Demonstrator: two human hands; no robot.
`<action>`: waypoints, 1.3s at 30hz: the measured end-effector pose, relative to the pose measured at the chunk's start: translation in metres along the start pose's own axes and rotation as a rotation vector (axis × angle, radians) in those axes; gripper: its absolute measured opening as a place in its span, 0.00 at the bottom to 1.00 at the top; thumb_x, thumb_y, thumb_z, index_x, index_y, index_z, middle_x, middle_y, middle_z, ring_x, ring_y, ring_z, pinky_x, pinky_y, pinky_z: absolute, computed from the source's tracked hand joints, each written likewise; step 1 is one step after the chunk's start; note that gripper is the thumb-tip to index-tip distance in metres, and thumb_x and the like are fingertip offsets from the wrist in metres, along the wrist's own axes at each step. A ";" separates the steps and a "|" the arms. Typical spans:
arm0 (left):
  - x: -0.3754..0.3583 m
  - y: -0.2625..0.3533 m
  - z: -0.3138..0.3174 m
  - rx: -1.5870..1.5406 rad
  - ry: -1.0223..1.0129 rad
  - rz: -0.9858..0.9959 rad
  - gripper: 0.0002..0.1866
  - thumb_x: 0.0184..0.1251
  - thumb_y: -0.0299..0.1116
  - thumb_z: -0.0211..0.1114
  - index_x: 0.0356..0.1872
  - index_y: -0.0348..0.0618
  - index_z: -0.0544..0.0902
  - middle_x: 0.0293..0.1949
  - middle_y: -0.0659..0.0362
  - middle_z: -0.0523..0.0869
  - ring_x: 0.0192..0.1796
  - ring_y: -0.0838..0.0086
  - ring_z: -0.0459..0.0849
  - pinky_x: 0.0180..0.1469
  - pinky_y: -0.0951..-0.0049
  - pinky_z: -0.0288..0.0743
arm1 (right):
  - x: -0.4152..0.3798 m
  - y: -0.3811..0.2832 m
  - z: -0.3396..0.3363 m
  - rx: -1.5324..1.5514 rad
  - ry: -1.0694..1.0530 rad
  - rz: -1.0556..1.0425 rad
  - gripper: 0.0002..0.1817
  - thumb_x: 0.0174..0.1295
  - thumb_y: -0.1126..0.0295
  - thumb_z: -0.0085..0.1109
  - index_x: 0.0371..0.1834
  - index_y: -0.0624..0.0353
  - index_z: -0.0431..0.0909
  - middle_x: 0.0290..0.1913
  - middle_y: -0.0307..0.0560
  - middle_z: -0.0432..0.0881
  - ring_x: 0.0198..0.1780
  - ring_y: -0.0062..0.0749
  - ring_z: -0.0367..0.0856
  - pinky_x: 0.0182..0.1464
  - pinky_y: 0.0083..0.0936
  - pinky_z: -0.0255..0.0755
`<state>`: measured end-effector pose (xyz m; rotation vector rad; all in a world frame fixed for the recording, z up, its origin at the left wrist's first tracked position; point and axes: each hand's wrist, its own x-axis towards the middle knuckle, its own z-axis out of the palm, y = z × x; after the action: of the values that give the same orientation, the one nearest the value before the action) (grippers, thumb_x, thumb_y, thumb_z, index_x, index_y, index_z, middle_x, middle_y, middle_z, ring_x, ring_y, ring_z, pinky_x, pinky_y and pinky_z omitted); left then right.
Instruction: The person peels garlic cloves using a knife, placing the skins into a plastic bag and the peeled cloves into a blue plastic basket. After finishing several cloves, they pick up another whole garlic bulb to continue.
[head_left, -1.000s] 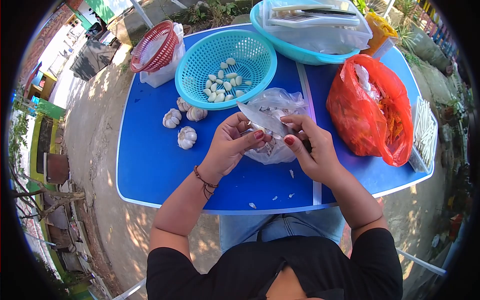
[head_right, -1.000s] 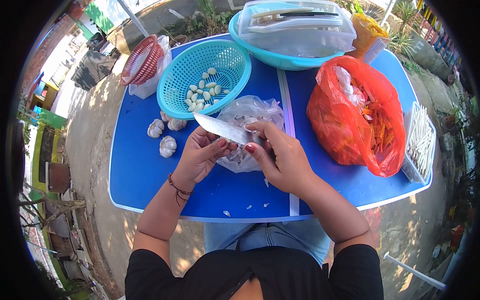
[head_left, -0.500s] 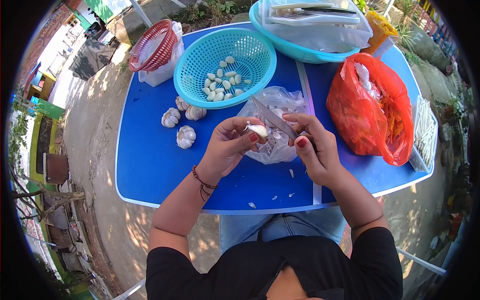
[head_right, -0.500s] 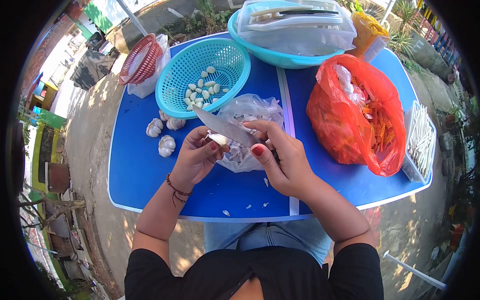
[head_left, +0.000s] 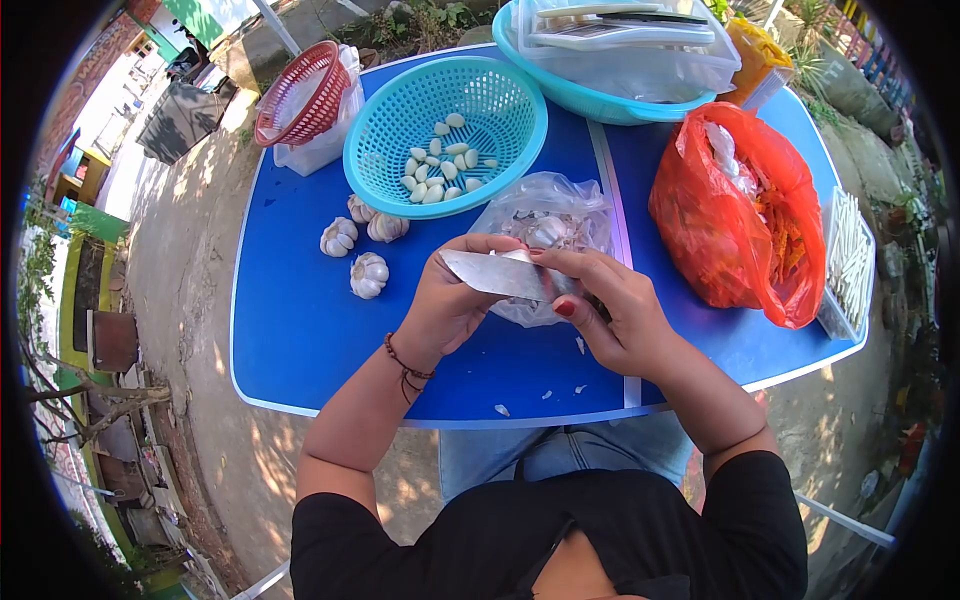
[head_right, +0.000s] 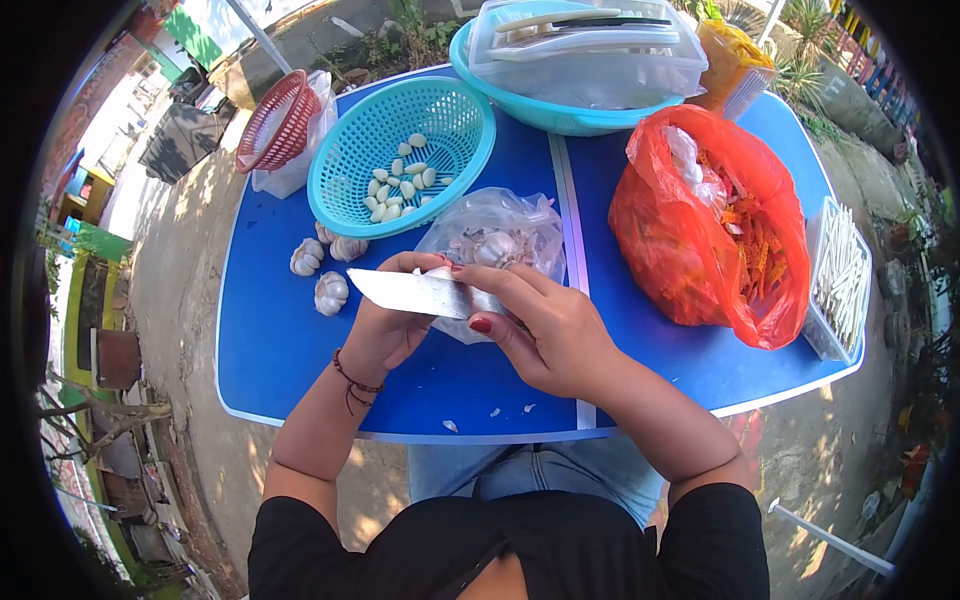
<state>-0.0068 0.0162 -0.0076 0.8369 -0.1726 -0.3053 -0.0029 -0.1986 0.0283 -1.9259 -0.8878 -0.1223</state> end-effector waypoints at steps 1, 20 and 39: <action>0.000 0.000 -0.001 0.000 -0.005 -0.003 0.19 0.60 0.21 0.65 0.53 0.31 0.74 0.51 0.49 0.80 0.52 0.67 0.83 0.54 0.70 0.80 | 0.000 -0.002 -0.002 -0.003 -0.015 0.016 0.20 0.61 0.69 0.60 0.57 0.56 0.74 0.41 0.51 0.81 0.31 0.39 0.82 0.31 0.27 0.74; 0.004 0.000 -0.001 -0.049 0.044 -0.036 0.14 0.64 0.24 0.63 0.50 0.35 0.76 0.49 0.49 0.82 0.50 0.66 0.84 0.53 0.71 0.81 | 0.001 -0.002 -0.003 0.485 -0.085 0.361 0.16 0.70 0.69 0.48 0.57 0.62 0.74 0.36 0.45 0.80 0.35 0.22 0.77 0.38 0.22 0.72; 0.002 0.001 0.006 0.223 0.040 -0.006 0.17 0.59 0.20 0.65 0.50 0.35 0.77 0.49 0.49 0.83 0.50 0.70 0.84 0.53 0.73 0.79 | 0.004 0.009 -0.015 0.390 0.141 0.359 0.17 0.71 0.67 0.48 0.58 0.63 0.74 0.31 0.41 0.76 0.32 0.20 0.73 0.36 0.18 0.69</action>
<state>-0.0062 0.0114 -0.0029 1.0640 -0.1687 -0.2778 0.0097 -0.2109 0.0317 -1.6541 -0.4233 0.1210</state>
